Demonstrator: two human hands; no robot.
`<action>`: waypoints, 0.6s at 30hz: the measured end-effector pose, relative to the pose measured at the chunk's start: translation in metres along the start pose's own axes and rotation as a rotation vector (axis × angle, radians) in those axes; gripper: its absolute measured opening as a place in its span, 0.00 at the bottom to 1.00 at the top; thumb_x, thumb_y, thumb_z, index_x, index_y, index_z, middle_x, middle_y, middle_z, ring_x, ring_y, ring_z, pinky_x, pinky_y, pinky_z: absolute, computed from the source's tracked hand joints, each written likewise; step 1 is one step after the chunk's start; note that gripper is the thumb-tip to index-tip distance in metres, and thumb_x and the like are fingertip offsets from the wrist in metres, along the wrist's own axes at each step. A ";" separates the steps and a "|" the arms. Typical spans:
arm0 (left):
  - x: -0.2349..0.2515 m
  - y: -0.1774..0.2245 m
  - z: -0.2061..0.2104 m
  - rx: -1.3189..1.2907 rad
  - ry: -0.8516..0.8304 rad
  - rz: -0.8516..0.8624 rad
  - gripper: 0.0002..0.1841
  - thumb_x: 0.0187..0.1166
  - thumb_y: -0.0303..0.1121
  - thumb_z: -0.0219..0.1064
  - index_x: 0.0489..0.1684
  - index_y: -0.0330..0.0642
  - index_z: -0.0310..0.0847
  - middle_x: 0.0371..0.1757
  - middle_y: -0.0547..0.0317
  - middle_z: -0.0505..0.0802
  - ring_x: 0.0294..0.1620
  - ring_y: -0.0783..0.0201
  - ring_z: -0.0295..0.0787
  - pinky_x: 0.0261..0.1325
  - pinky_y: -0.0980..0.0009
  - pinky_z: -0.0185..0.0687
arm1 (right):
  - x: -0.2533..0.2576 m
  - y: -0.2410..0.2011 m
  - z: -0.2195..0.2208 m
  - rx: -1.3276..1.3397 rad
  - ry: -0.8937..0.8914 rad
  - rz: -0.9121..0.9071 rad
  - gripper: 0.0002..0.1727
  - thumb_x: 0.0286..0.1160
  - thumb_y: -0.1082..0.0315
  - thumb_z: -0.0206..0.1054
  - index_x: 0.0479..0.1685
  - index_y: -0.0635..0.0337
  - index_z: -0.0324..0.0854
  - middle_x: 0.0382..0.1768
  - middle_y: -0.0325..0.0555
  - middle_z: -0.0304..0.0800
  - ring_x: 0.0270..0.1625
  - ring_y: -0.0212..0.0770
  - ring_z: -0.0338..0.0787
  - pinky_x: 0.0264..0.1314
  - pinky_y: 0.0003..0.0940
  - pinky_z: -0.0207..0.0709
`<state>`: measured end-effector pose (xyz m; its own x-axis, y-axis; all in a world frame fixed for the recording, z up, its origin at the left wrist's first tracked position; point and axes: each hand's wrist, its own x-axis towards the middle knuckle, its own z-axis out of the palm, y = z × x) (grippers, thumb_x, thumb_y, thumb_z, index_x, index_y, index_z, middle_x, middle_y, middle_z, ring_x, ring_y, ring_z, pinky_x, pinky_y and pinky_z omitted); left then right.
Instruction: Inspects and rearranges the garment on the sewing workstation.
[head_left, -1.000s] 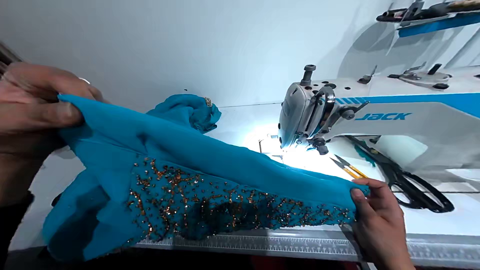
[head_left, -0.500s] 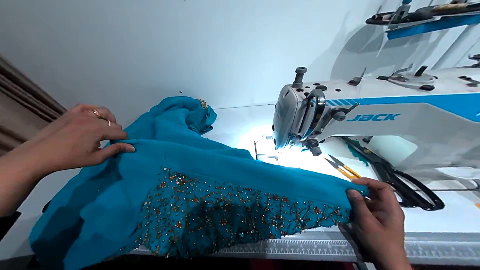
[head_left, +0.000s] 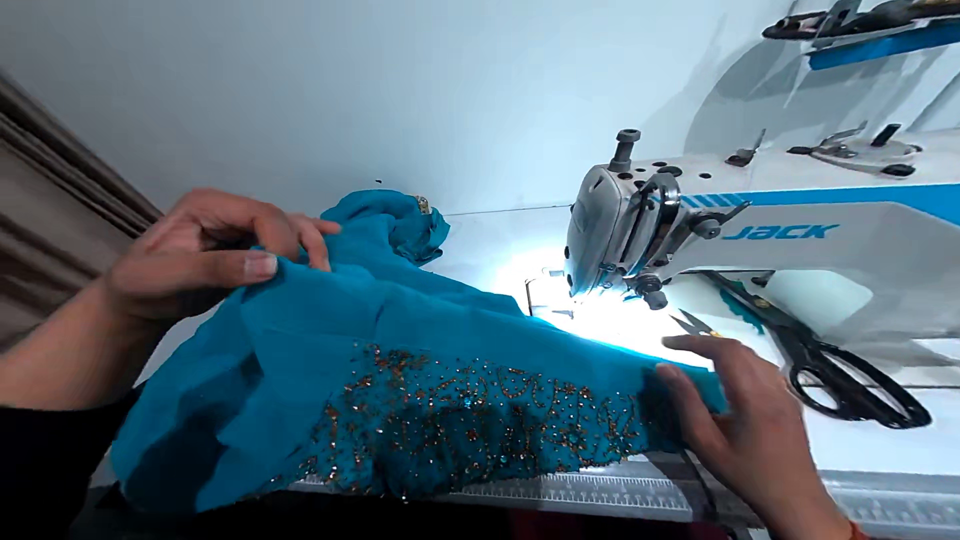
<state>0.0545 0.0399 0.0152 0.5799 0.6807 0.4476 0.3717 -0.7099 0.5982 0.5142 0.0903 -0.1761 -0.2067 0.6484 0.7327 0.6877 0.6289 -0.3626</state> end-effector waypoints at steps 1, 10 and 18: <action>0.007 0.007 0.005 -0.030 0.009 -0.013 0.13 0.79 0.54 0.66 0.26 0.65 0.86 0.30 0.82 0.92 0.45 0.78 0.91 0.73 0.67 0.82 | 0.004 0.003 0.005 -0.012 -0.068 0.006 0.28 0.85 0.48 0.51 0.55 0.63 0.87 0.47 0.57 0.92 0.52 0.60 0.90 0.56 0.64 0.77; 0.014 -0.001 0.009 0.019 0.125 -0.090 0.09 0.77 0.53 0.69 0.31 0.67 0.79 0.22 0.86 0.81 0.23 0.87 0.77 0.27 0.89 0.75 | 0.003 0.035 0.015 -0.119 -0.276 0.104 0.35 0.88 0.42 0.36 0.17 0.54 0.73 0.11 0.41 0.70 0.18 0.47 0.80 0.17 0.48 0.66; -0.021 -0.064 0.017 0.670 0.173 -0.372 0.25 0.69 0.43 0.73 0.57 0.35 0.73 0.33 0.61 0.82 0.34 0.69 0.81 0.41 0.65 0.82 | -0.007 0.036 0.004 -0.232 -0.286 0.046 0.38 0.88 0.40 0.36 0.19 0.58 0.75 0.14 0.49 0.75 0.20 0.56 0.84 0.16 0.54 0.68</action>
<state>0.0308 0.0677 -0.0433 0.2305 0.8746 0.4265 0.9094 -0.3495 0.2254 0.5377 0.1107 -0.1966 -0.3355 0.7883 0.5157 0.8338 0.5033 -0.2269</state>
